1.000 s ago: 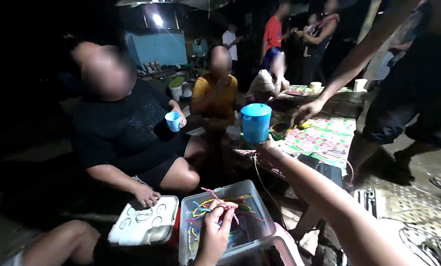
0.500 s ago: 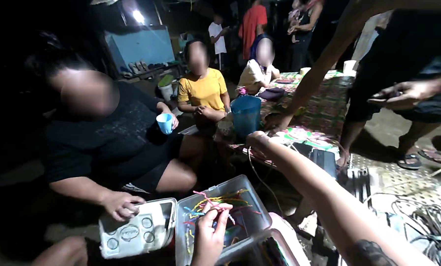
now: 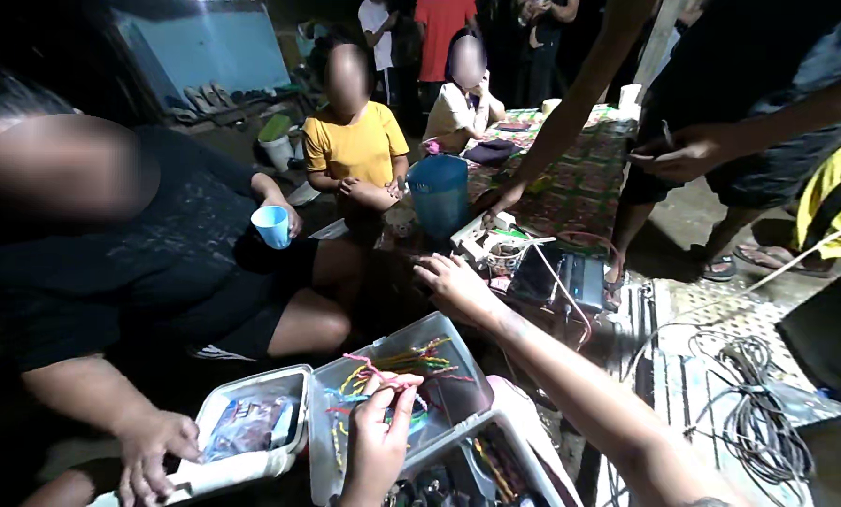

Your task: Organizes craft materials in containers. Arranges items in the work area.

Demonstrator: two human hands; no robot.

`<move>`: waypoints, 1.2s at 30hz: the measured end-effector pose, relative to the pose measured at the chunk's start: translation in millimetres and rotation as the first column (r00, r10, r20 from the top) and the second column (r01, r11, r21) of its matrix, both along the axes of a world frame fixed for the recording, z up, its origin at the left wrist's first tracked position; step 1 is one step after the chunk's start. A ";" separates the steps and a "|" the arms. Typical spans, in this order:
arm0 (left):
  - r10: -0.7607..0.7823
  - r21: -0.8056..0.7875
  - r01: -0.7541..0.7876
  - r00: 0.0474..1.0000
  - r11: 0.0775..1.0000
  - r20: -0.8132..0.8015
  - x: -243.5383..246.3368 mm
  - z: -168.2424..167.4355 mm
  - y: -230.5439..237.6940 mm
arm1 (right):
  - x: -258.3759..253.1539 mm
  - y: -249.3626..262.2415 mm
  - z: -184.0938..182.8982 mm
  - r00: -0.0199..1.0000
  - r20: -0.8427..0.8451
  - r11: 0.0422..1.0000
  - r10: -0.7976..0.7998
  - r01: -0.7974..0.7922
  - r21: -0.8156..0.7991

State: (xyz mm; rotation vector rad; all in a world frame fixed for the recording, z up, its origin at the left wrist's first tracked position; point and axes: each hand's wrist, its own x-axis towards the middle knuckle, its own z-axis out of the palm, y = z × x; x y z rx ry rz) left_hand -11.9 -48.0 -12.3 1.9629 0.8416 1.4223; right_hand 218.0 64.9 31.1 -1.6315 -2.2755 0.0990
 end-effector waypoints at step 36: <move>0.360 -0.721 -0.387 0.911 0.575 -0.202 -108.1 -15.1 -16.5 | -7.7 -135.0 -75.1 0.101 -0.981 0.958 -0.168 -0.219 -0.187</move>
